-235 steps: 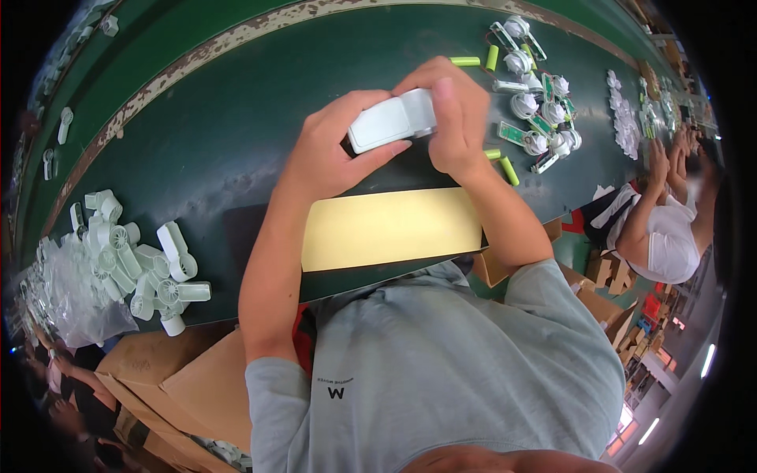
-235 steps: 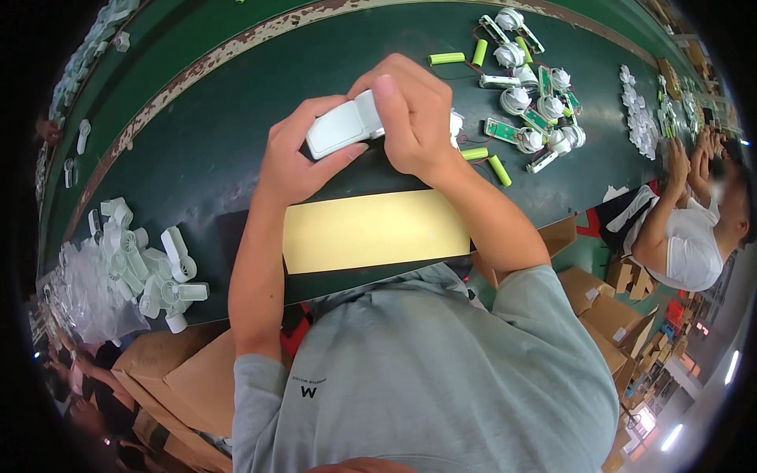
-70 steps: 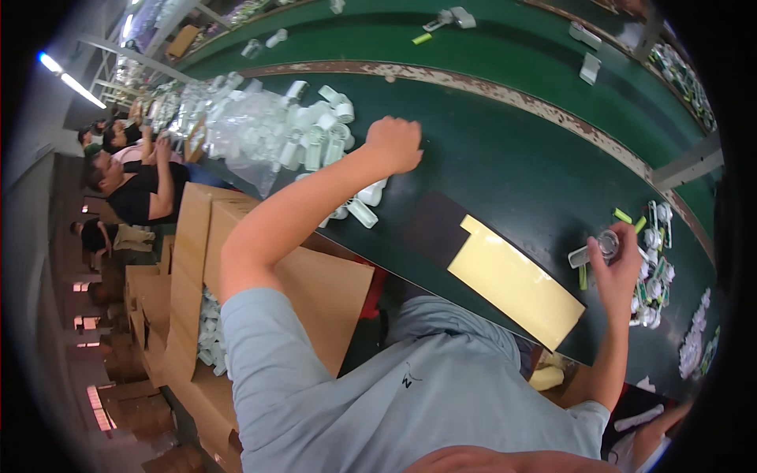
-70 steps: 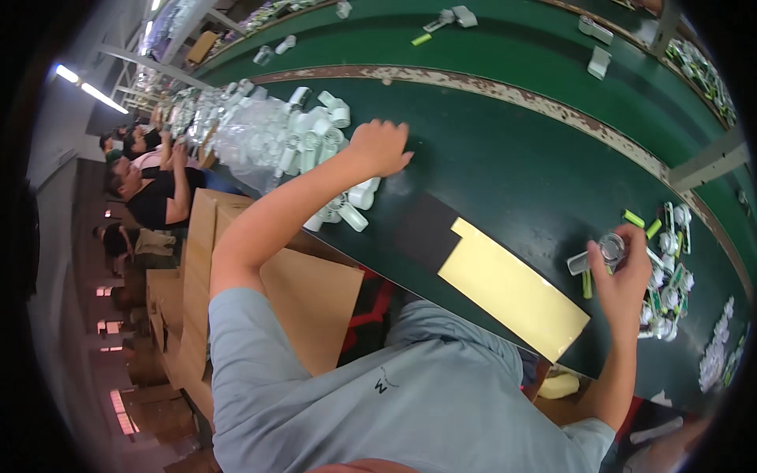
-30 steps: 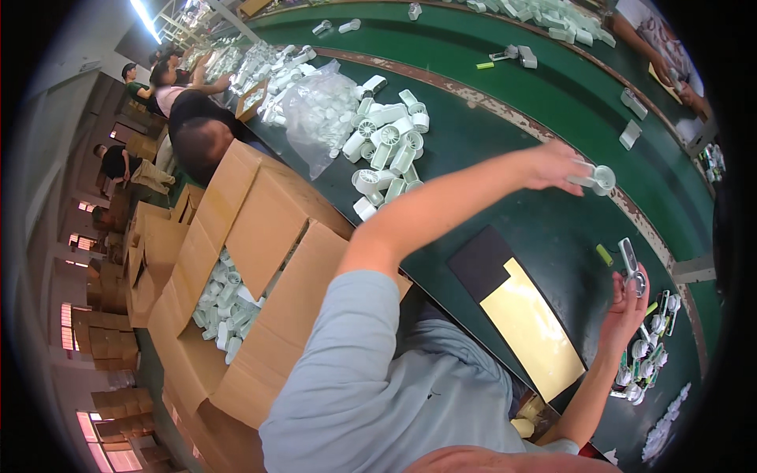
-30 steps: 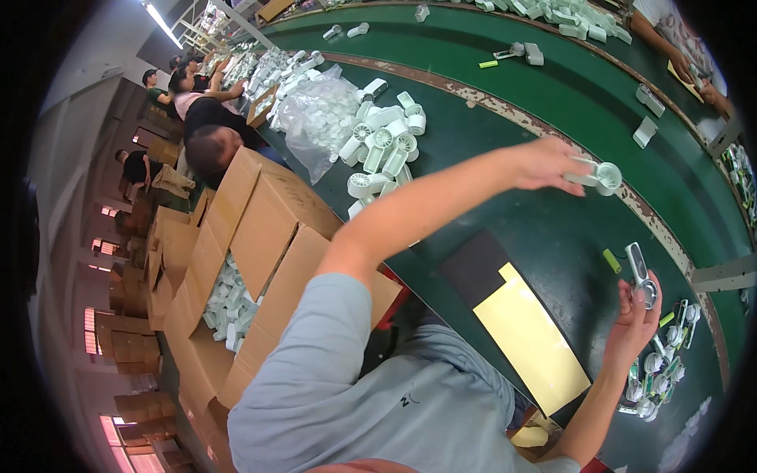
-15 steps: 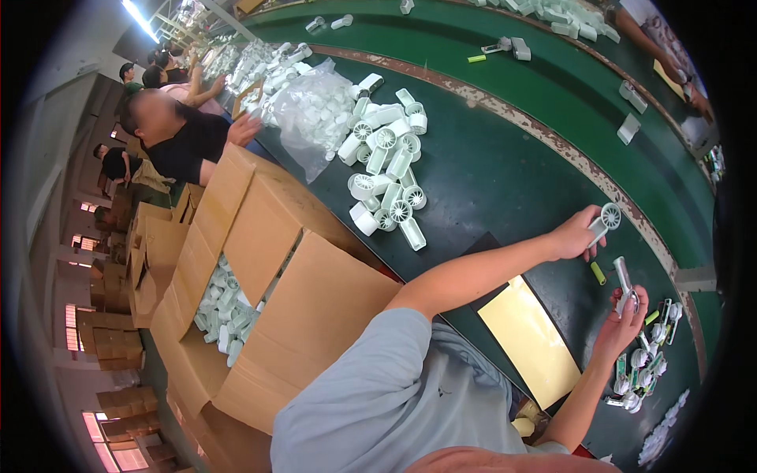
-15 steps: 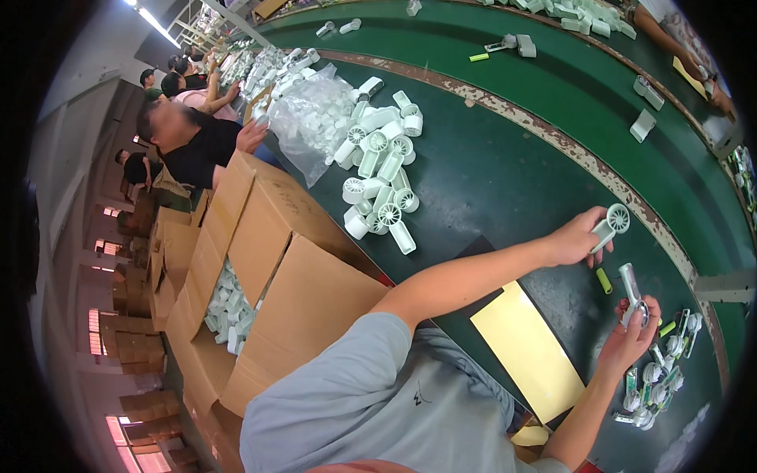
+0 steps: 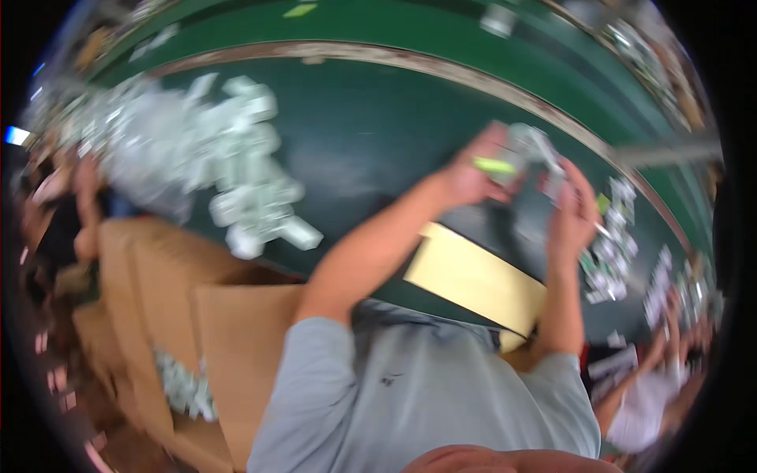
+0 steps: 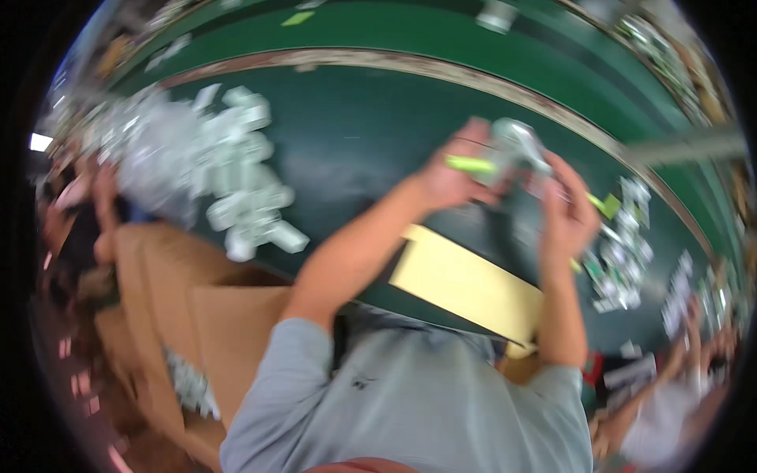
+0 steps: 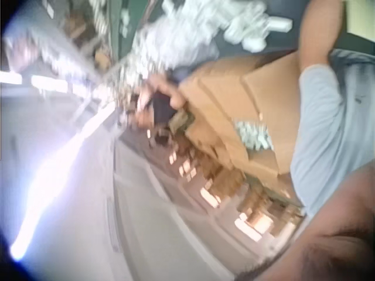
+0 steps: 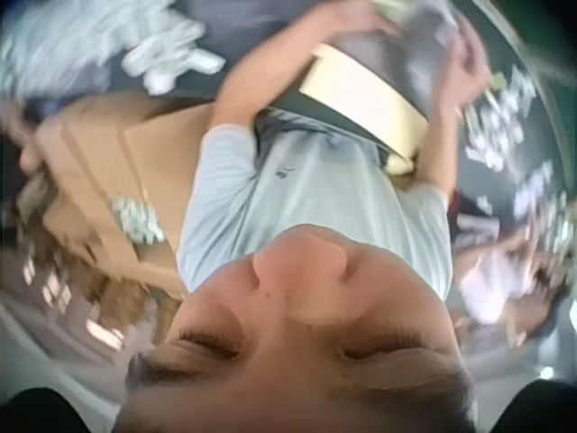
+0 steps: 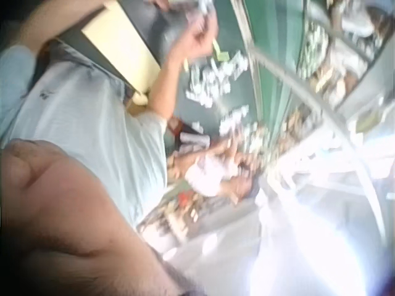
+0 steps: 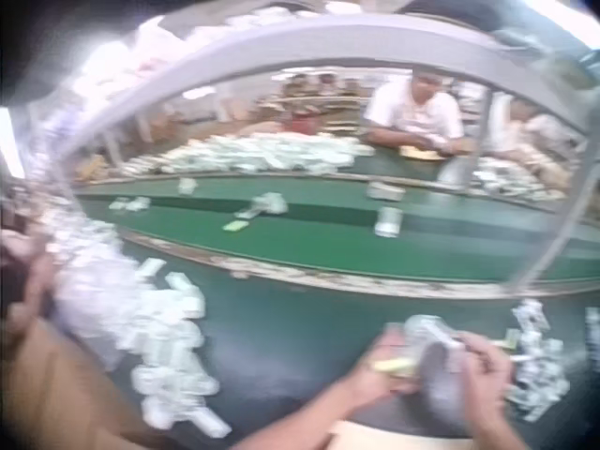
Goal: Assemble small handheld electronic fans on a factory production line.
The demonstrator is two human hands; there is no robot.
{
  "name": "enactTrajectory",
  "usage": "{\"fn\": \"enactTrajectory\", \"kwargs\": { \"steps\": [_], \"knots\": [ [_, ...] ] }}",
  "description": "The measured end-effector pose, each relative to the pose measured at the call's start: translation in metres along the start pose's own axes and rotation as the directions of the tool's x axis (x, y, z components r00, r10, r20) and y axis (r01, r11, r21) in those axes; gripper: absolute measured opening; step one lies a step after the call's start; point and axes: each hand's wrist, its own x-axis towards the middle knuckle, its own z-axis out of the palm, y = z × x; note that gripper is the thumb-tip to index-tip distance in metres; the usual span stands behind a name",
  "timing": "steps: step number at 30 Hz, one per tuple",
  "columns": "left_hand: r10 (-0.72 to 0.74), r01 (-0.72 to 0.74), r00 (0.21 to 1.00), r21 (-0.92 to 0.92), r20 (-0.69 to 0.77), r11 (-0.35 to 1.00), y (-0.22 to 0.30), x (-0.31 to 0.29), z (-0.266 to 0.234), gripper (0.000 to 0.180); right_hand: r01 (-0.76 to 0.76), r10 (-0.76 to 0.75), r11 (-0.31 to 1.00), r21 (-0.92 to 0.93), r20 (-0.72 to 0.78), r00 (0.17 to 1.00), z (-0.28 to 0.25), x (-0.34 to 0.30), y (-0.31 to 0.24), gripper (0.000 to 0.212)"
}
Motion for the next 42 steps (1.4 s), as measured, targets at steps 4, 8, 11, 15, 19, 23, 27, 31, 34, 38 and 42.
{"fn": "enactTrajectory", "kwargs": {
  "steps": [4,8,11,15,19,23,27,31,34,38,42],
  "knots": [
    [0.001,-0.001,0.998,0.002,-0.06,1.0,0.017,-0.018,0.016,0.057,-0.022,0.011,0.956,0.294,0.039,0.999,0.019,-0.01,-0.003,0.035],
    [-0.048,0.046,0.999,0.135,0.016,0.99,0.015,-0.016,0.017,0.042,0.107,-0.103,0.959,0.261,-0.028,0.994,0.012,-0.011,-0.004,0.034],
    [-0.069,0.065,0.998,0.228,0.009,0.972,0.016,-0.018,0.025,0.042,0.207,-0.208,0.969,0.132,-0.011,0.978,0.004,-0.008,0.004,0.034],
    [-0.141,0.135,0.99,0.176,0.023,0.975,0.018,-0.018,0.024,0.04,0.278,-0.279,0.96,0.044,0.015,0.96,0.0,-0.008,0.006,0.036],
    [-0.22,0.226,0.974,0.167,-0.054,0.96,0.015,-0.016,0.025,0.036,0.328,-0.331,0.943,0.057,0.062,0.942,0.0,-0.007,0.006,0.034],
    [-0.167,0.158,0.985,0.198,0.033,0.967,0.014,-0.018,0.015,0.035,0.291,-0.29,0.956,-0.02,0.034,0.956,-0.002,-0.007,0.006,0.03],
    [-0.129,0.129,0.992,0.262,-0.017,0.957,0.017,-0.017,0.019,0.032,0.261,-0.261,0.965,-0.031,0.0,0.965,-0.004,-0.01,0.008,0.029],
    [-0.138,0.138,0.99,0.33,-0.025,0.934,0.017,-0.019,0.021,0.042,0.257,-0.258,0.965,-0.054,-0.021,0.966,-0.004,-0.009,0.012,0.029],
    [-0.15,0.139,0.989,0.397,-0.004,0.907,0.016,-0.018,0.021,0.051,0.285,-0.287,0.956,-0.075,-0.024,0.958,-0.008,-0.008,0.013,0.028],
    [-0.169,0.16,0.985,0.433,-0.018,0.887,0.013,-0.019,0.021,0.056,0.382,-0.382,0.916,-0.121,0.018,0.924,-0.009,-0.007,0.015,0.027],
    [-0.148,0.169,0.986,0.492,-0.081,0.854,0.011,-0.018,0.023,0.056,0.39,-0.388,0.907,-0.158,0.047,0.92,-0.012,-0.008,0.016,0.027]
  ]
}}
